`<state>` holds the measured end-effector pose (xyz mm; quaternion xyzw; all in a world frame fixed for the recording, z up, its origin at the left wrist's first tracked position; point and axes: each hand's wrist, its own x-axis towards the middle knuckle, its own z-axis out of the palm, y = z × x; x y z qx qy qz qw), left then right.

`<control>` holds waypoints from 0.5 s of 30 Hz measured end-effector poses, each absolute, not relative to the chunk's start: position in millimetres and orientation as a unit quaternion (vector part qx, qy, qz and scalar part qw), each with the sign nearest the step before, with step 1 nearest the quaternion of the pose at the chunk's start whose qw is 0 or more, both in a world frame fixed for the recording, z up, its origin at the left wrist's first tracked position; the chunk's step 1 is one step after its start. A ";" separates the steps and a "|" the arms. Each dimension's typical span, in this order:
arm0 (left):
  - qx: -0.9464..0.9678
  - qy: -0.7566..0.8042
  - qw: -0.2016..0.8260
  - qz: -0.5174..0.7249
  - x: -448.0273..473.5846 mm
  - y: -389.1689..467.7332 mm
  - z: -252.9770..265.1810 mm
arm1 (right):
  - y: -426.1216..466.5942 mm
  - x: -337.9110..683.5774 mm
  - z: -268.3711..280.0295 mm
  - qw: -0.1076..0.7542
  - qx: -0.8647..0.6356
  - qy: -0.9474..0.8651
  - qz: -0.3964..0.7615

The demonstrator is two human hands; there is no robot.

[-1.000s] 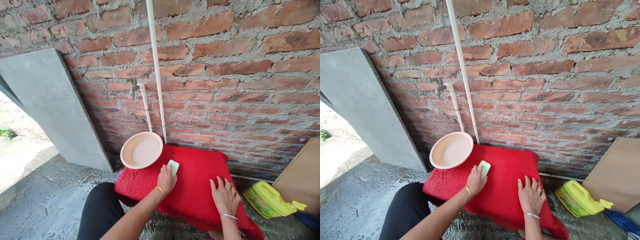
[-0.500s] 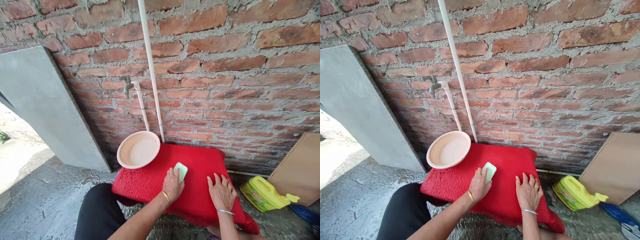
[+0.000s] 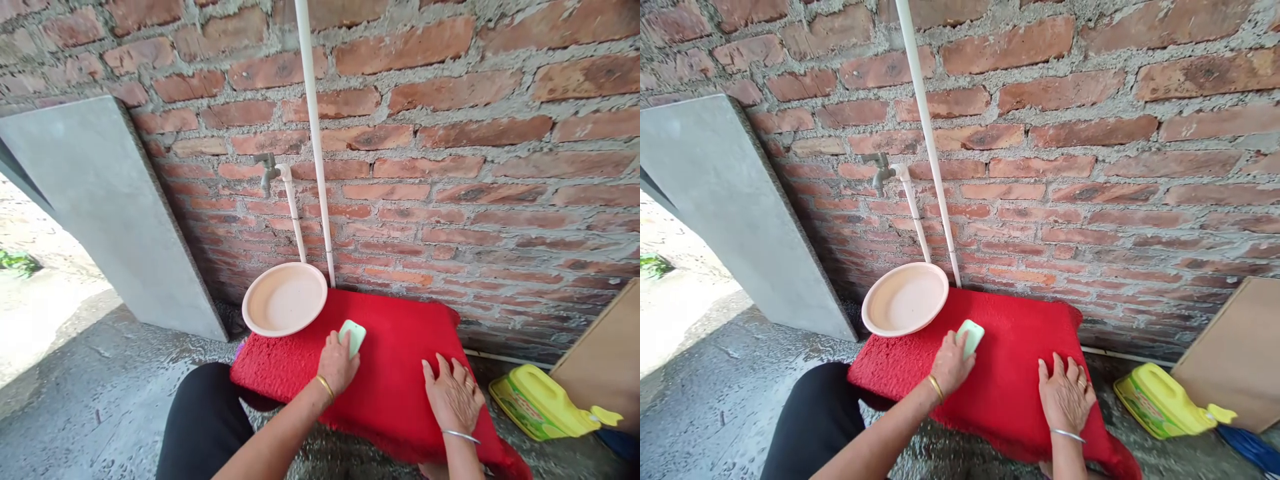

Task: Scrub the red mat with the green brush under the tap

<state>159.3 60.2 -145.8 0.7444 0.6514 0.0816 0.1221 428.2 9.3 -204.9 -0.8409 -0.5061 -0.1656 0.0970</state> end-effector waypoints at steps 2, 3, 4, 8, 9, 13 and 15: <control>0.709 0.694 0.093 0.080 133.2 83.7 -133.4 | 9.7 427.7 -204.9 0.096 -0.842 -0.506 -0.162; 0.701 0.704 0.085 0.076 126.4 89.7 -130.7 | 9.8 427.5 -204.8 0.095 -0.842 -0.506 -0.161; 0.698 0.708 0.080 0.071 125.1 90.7 -131.0 | 9.8 427.4 -204.7 0.095 -0.842 -0.506 -0.161; 0.740 0.661 0.118 0.042 167.6 53.2 -154.4 | 8.9 427.9 -204.2 0.097 -0.842 -0.505 -0.163; 0.758 0.636 0.139 0.036 184.1 40.0 -161.4 | 8.6 428.1 -204.1 0.098 -0.841 -0.506 -0.164; 0.813 0.544 0.206 0.034 222.4 20.4 -165.0 | 7.9 427.7 -203.7 0.102 -0.839 -0.508 -0.165; 0.796 0.573 0.191 0.048 213.9 39.3 -150.1 | 7.8 426.8 -203.4 0.102 -0.840 -0.508 -0.162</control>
